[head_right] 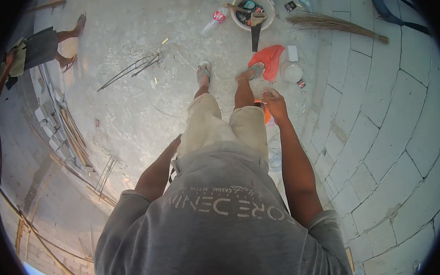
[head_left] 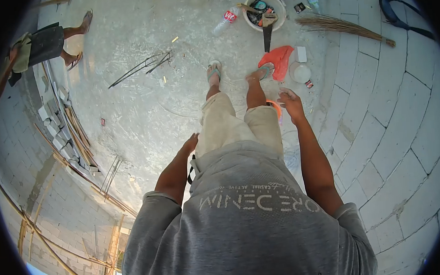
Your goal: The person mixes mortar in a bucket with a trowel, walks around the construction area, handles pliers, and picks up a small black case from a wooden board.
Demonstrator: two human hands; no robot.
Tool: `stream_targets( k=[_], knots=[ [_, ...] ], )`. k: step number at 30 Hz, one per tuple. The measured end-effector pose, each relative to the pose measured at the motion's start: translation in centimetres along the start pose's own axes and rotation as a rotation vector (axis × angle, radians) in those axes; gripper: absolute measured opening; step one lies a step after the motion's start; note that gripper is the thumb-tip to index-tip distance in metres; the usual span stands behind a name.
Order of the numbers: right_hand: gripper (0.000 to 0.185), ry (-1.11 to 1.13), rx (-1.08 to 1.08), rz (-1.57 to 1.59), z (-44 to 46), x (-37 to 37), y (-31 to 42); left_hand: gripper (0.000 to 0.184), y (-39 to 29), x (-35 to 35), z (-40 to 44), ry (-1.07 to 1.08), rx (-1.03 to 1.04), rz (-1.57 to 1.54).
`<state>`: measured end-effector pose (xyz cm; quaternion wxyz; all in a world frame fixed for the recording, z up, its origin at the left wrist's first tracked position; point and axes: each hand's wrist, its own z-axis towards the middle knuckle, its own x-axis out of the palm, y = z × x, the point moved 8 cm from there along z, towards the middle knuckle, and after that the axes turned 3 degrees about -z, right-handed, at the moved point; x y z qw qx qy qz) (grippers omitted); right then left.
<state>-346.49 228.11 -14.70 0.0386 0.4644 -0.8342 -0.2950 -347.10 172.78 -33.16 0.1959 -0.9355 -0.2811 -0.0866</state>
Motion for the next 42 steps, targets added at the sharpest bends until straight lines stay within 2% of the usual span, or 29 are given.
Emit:
stream_targets(
  k=[2, 3, 4, 6, 9, 10, 12, 13, 14, 16, 17, 19, 20, 21, 23, 24, 26, 28, 29, 30, 31, 32, 33, 36, 42],
  knots=[
    [0.042, 0.099, -0.088, -0.134, -1.6, 0.4, 3.0, 0.042, 6.9, -4.4, -12.2, 0.061, -0.712, 0.9],
    [0.042, 0.085, -0.114, -0.127, -2.6, 0.0, 3.6, 0.083, 9.8, -4.1, -15.3, 0.238, -0.908, 0.878],
    [0.043, 0.062, -0.127, -0.101, -2.9, -0.6, 3.8, 0.084, 9.7, -5.6, -17.5, 0.298, -0.68, 0.557],
    [0.044, 0.014, -0.184, -0.048, -3.3, -1.4, 4.5, 0.082, 5.7, -8.3, -19.5, 0.016, -0.387, 0.038],
    [0.056, -0.022, -0.088, -0.05, -5.2, -1.8, 1.4, 0.078, -10.2, -10.3, -20.3, -0.487, -0.334, -0.552],
    [0.061, -0.018, -0.048, -0.102, -6.1, -1.5, -0.1, 0.076, -16.0, -11.3, -20.1, -0.53, -0.156, -0.551],
    [0.073, 0.191, 0.193, -0.21, -8.4, 0.3, -3.6, 0.071, -26.3, -13.8, -19.6, -0.694, 0.167, -0.399],
    [0.079, 0.307, 0.084, -0.402, -8.1, 0.8, -5.4, 0.069, -32.0, -14.4, -19.5, -0.724, 0.368, -0.295],
    [0.076, 0.478, -0.3, -0.691, -3.8, 1.6, -11.3, 0.067, -38.7, -13.0, -21.3, -0.769, 0.495, -0.299],
    [0.066, 0.302, 0.112, -0.281, -10.2, -1.2, -5.0, 0.061, -50.1, -8.9, -25.3, -0.688, 0.963, -0.32],
    [0.066, 0.257, 0.075, -0.264, -9.0, -3.9, -3.2, 0.057, -55.6, -4.8, -29.5, -0.72, 1.041, -0.22],
    [0.063, 0.565, 0.192, -0.426, -8.7, -5.6, -3.5, 0.056, -62.8, 0.2, -34.4, -0.751, 1.128, -0.108],
    [0.067, 0.526, 0.175, -0.399, -9.4, -7.4, -1.3, 0.056, -66.0, 2.6, -37.0, -0.76, 1.304, -0.062],
    [0.067, 0.402, 0.154, -0.224, -10.5, -9.3, 1.5, 0.057, -68.8, 4.8, -39.4, -0.77, 1.473, -0.019],
    [0.071, 0.172, -0.022, 0.148, -8.6, -12.5, 3.1, 0.06, -73.6, 10.2, -45.9, -0.746, 1.815, 0.225],
    [0.071, 0.173, -0.029, 0.147, -8.0, -13.0, 3.2, 0.062, -75.0, 13.0, -49.2, -0.702, 1.976, 0.27],
    [0.068, 0.053, -0.1, 0.393, -6.7, -14.9, 3.1, 0.062, -76.4, 17.6, -56.0, -0.575, 2.263, 0.453],
    [0.066, 0.086, -0.048, 0.305, -5.7, -14.4, 0.9, 0.053, -76.3, 20.6, -61.8, -0.474, 2.579, 0.653],
    [0.063, 0.121, 0.005, 0.216, -5.5, -13.7, -0.8, 0.041, -75.6, 22.3, -64.4, -0.217, 2.6, 0.639],
    [0.063, 0.134, 0.015, 0.19, -5.4, -13.0, -2.1, 0.079, -75.3, 22.7, -67.7, -0.293, 2.517, 1.119],
    [0.063, 0.161, 0.072, 0.02, -5.6, -12.1, -4.1, 0.081, -73.9, 25.7, -69.2, -0.111, 2.56, 1.053],
    [0.062, 0.191, 0.125, -0.153, -6.1, -11.5, -5.8, 0.077, -73.3, 27.7, -69.9, -0.376, 2.7, 1.019],
    [0.064, 0.24, 0.15, -0.215, -7.0, -11.1, -6.7, 0.076, -72.8, 28.9, -70.1, -0.435, 2.743, 1.042],
    [0.067, 0.383, 0.219, -0.062, -9.7, -10.6, -8.6, 0.075, -72.1, 30.1, -70.9, -0.452, 2.738, 1.144],
    [0.074, 0.518, 0.253, 0.196, -12.2, -8.9, -5.4, 0.071, -71.9, 29.0, -72.0, -0.581, 2.756, 1.178]
  ],
)
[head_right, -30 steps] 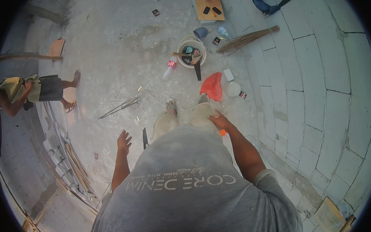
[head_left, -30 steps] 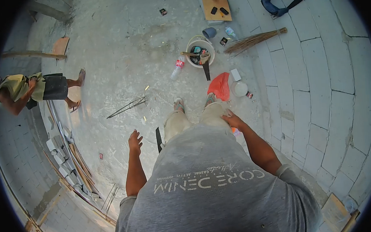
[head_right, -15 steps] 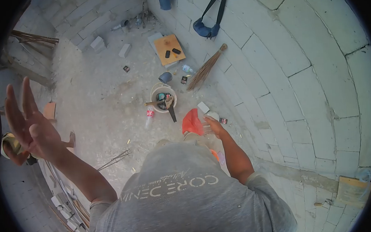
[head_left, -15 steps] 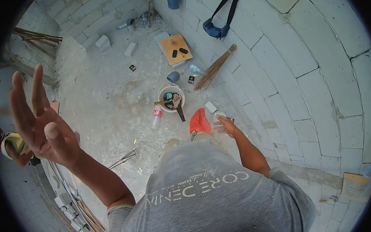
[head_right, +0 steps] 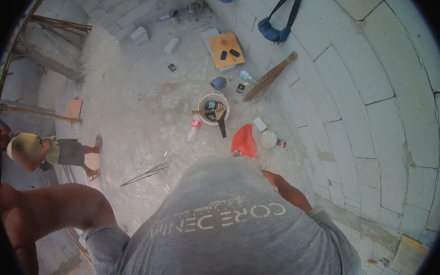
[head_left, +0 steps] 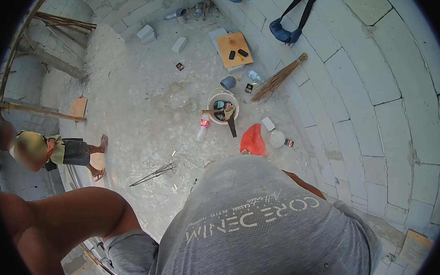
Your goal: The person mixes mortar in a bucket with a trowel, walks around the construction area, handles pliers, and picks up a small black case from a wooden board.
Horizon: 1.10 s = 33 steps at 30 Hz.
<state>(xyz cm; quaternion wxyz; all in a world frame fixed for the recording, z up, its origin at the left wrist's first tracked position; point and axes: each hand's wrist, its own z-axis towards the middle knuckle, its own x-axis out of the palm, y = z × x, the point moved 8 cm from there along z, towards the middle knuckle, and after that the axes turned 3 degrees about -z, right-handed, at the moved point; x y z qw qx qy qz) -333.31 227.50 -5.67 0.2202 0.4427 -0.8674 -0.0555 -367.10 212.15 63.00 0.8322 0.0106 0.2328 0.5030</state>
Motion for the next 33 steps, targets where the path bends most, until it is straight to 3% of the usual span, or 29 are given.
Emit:
stream_targets(
  k=[4, 5, 6, 8, 10, 11, 13, 14, 16, 17, 21, 23, 24, 28, 33],
  knots=[
    [0.079, 0.04, -0.035, 0.065, 0.5, 1.7, 2.5, 0.07, 0.6, -2.1, -0.9, -0.035, -0.01, 0.124],
    [0.079, -0.021, -0.028, 0.046, 7.1, -2.9, -2.0, 0.069, 0.8, -2.9, -1.3, -0.05, -0.018, 0.161],
    [0.08, -0.054, -0.097, 0.013, 6.8, -2.7, -0.8, 0.069, 1.0, -3.6, -1.8, -0.071, -0.037, 0.198],
    [0.087, 0.146, 0.021, 0.147, 3.3, 1.7, 2.7, 0.068, 1.2, -5.7, -2.2, -0.125, -0.059, 0.278],
    [0.091, 0.045, -0.017, -0.094, 5.5, 0.9, 3.3, 0.068, 0.8, -7.7, -3.0, -0.167, -0.052, 0.34],
    [0.083, -0.012, 0.009, -0.154, 4.7, 1.8, 4.5, 0.067, 0.8, -8.4, -3.4, -0.177, -0.052, 0.366],
    [0.073, 0.086, 0.066, -0.157, 1.5, 6.1, 8.8, 0.067, 1.3, -9.8, -5.0, -0.184, -0.053, 0.396],
    [0.064, 0.09, 0.085, -0.071, 7.0, 2.3, 4.9, 0.067, 1.6, -10.4, -5.7, -0.189, -0.055, 0.412],
    [0.061, 0.036, 0.127, -0.141, 5.0, 5.2, 9.1, 0.066, 2.3, -11.5, -7.6, -0.174, -0.065, 0.451],
    [0.075, 0.052, 0.067, -0.161, 8.0, 3.9, 8.5, 0.066, 2.8, -12.0, -8.8, -0.165, -0.073, 0.474],
    [0.04, -0.253, 0.06, -0.331, 11.2, 2.9, 10.5, 0.066, 6.5, -13.7, -12.7, -0.101, -0.119, 0.519],
    [0.092, 0.024, 0.332, -0.097, 25.7, -3.8, 2.9, 0.066, 9.0, -15.2, -13.8, -0.076, -0.136, 0.516],
    [0.102, -0.022, 0.211, -0.31, 22.5, 0.9, 8.9, 0.066, 10.3, -16.2, -14.2, -0.071, -0.135, 0.511],
    [0.067, -0.055, 0.092, -0.538, 17.0, 15.5, 25.4, 0.067, 17.2, -20.4, -14.9, -0.045, -0.13, 0.38],
    [0.092, -0.151, -0.182, -0.43, 18.9, 20.9, 33.3, 0.068, 21.8, -20.4, -17.2, -0.086, -0.122, 0.353]
  ],
)
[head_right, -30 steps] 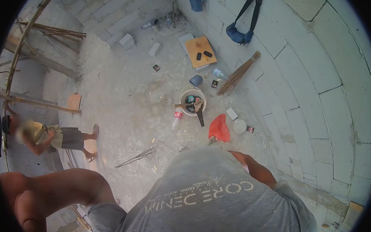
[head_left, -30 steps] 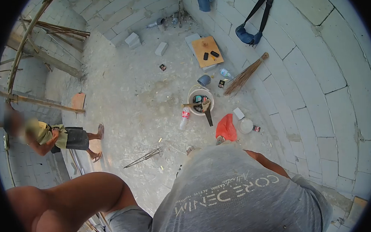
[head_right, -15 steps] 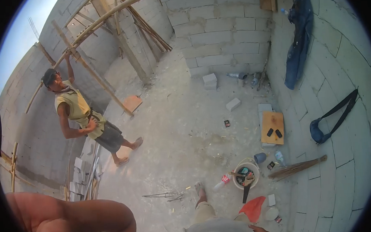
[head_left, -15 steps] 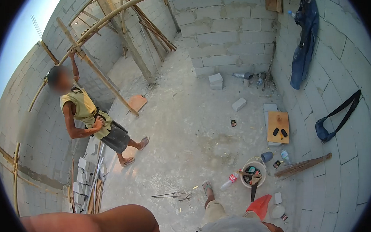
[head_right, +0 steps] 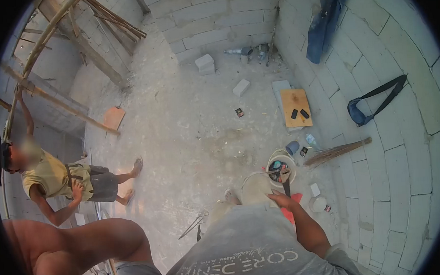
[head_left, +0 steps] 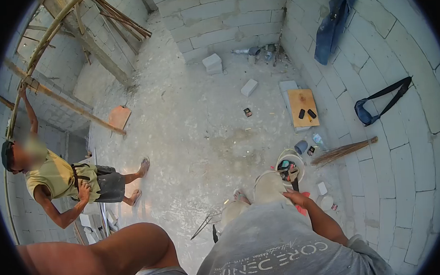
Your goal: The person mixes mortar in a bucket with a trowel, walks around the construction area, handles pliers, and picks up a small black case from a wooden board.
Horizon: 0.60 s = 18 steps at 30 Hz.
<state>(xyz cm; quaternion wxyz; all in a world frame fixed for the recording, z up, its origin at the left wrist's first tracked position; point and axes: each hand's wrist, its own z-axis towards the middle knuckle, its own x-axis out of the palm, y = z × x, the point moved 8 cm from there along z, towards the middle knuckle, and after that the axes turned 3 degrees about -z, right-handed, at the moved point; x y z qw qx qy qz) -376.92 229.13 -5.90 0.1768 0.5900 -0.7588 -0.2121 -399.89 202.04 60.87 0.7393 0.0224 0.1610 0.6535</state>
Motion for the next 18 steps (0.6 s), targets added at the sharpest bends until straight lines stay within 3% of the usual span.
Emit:
stream_targets(
  k=[1, 3, 6, 7, 9, 11, 14, 15, 17, 18],
  knots=[
    [0.098, 0.033, -0.103, 0.012, 2.7, -0.1, -0.8, 0.068, 0.8, 0.6, -0.2, -0.007, -0.005, -0.008],
    [0.095, -0.027, -0.078, 0.018, 2.0, 0.8, 1.8, 0.069, 2.3, 1.5, -0.3, -0.028, 0.004, -0.013],
    [0.09, 0.073, -0.047, 0.389, 1.6, 2.8, 5.0, 0.07, 4.8, 2.4, -0.7, -0.17, 0.03, 0.056],
    [0.088, 0.145, -0.022, 0.552, 2.9, 3.1, 4.7, 0.035, 5.5, 3.1, -2.1, -0.395, 0.047, 0.198],
    [0.08, -0.043, -0.08, 0.434, 4.9, 1.1, 5.2, 0.037, 10.1, 2.2, -6.4, -0.39, -0.154, -0.148],
    [0.082, 0.102, 0.064, 0.541, 7.9, 0.9, 3.4, 0.054, 14.0, 6.0, -10.9, -0.128, -0.306, -0.181],
    [0.079, 0.094, 0.186, 0.691, 13.7, -0.1, 1.0, 0.052, 20.5, 15.3, -23.0, 0.142, -0.899, -0.202],
    [0.079, 0.076, 0.171, 0.743, 14.1, -0.2, 1.9, 0.054, 21.9, 19.1, -27.8, 0.315, -1.154, -0.184],
    [0.08, -0.001, -0.019, 0.799, 15.4, -2.4, 5.7, 0.056, 22.8, 24.8, -40.5, 0.464, -1.621, -0.367],
    [0.084, -0.066, 0.033, 0.765, 16.4, -3.1, 5.9, 0.058, 22.3, 26.1, -47.8, 0.631, -1.822, -0.369]
  ],
)
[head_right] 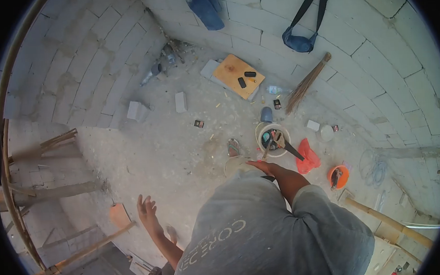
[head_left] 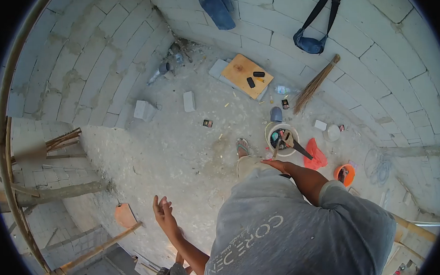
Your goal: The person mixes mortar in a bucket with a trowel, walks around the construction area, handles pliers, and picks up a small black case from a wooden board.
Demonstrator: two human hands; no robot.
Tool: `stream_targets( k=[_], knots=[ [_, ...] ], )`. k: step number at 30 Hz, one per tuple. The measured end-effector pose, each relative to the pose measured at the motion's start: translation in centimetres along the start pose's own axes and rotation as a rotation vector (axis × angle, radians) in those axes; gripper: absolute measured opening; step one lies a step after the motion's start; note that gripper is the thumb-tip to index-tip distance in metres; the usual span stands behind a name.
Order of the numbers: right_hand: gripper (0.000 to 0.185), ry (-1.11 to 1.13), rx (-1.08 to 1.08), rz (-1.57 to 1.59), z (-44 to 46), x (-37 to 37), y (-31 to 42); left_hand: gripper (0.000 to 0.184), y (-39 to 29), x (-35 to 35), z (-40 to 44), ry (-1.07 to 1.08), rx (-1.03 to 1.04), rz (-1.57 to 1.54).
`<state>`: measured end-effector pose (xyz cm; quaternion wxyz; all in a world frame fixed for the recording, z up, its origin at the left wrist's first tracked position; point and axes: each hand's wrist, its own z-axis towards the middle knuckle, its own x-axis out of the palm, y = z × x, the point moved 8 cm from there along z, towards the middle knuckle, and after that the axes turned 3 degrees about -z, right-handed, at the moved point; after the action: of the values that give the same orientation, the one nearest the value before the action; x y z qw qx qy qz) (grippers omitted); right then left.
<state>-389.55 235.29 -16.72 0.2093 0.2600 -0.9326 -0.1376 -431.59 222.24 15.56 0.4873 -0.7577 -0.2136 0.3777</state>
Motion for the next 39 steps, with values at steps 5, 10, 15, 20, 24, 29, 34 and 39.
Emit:
stream_targets(
  k=[5, 10, 15, 20, 24, 29, 34, 39],
  knots=[
    [0.085, -0.012, 0.098, -0.082, 1.0, 0.4, 3.3, 0.059, 26.9, 7.1, 4.2, 0.663, -0.233, 0.311],
    [0.075, -0.117, 0.065, 0.059, -0.5, 2.2, 4.5, 0.057, 36.2, 2.1, 8.7, 0.822, -0.19, 0.741],
    [0.075, -0.165, -0.055, 0.318, 4.0, 3.9, 0.6, 0.055, 34.3, 4.0, 18.0, 0.863, -0.132, 0.692],
    [0.068, -0.388, -0.204, 0.359, 5.1, 6.5, -0.7, 0.052, 26.0, 7.4, 27.6, 0.669, -0.626, 0.161],
    [0.057, -0.409, -0.273, 0.544, 5.7, 11.5, -1.0, 0.052, 15.0, 12.0, 32.8, 0.727, -0.479, 0.12],
    [0.05, -0.633, -0.325, 0.654, 2.1, 17.5, -1.6, 0.054, 12.7, 17.1, 37.1, 0.815, -0.369, 0.161],
    [0.053, -0.8, -0.432, 0.626, 7.1, 21.5, -9.5, 0.054, 15.7, 19.7, 33.9, 1.019, -0.488, 0.274],
    [0.073, -0.928, -0.366, 0.38, 7.5, 22.3, -12.5, 0.05, 20.2, 23.2, 30.1, 1.375, -0.226, 0.495]
  ],
)
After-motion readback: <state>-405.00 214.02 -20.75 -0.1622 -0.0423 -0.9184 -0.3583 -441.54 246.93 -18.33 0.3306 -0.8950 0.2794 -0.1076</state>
